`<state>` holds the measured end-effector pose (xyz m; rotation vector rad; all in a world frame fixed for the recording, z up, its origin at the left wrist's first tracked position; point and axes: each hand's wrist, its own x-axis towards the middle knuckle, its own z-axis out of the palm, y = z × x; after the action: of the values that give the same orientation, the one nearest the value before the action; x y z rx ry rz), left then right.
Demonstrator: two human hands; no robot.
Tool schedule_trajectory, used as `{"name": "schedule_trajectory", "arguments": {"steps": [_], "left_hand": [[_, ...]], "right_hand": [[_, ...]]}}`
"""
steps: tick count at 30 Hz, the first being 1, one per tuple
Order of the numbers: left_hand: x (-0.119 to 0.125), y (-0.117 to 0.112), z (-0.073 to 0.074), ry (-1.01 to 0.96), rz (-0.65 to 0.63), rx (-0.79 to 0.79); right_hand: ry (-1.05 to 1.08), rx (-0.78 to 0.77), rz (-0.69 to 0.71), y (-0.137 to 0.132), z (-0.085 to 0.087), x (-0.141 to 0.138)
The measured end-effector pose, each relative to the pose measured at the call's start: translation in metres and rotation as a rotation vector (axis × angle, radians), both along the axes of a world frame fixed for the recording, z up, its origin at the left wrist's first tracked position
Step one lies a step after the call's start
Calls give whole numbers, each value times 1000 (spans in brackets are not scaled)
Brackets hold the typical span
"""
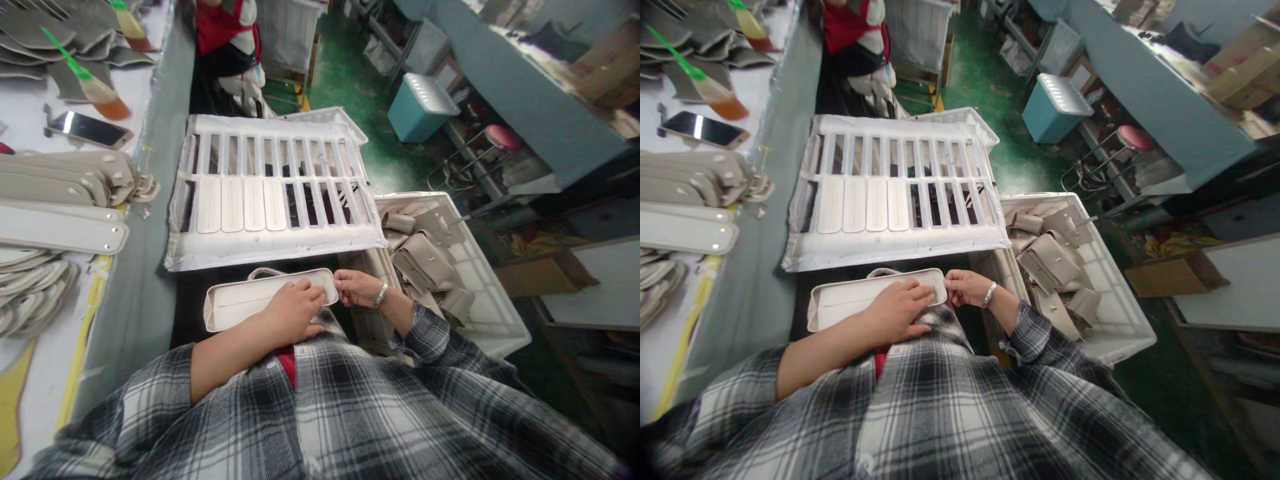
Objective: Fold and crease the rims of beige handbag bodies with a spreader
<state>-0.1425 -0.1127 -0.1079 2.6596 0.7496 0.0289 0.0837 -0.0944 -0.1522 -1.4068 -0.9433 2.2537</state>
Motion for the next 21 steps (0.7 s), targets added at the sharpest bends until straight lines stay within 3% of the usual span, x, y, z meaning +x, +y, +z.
{"name": "schedule_trajectory", "arguments": {"steps": [7,9,12,14,18,19,21], "left_hand": [[6,2,2,33,4,-14],[4,-2,3,0,34,-44],[-17,-15,6,-203,99,-145],[-47,-26,8,-422,286,-199],[-125,-46,1,-707,1147,-66],[-142,-48,-5,-688,1281,-95],[-166,-46,-18,-640,1318,-404]], "right_hand": [[-399,-87,549,50,28,-14],[-466,-78,607,54,33,-20],[-505,-45,566,48,38,-24],[-492,-38,510,42,38,-21],[-436,-33,434,37,34,-15],[-437,-32,428,37,34,-16],[-459,-31,427,38,37,-19]]}}
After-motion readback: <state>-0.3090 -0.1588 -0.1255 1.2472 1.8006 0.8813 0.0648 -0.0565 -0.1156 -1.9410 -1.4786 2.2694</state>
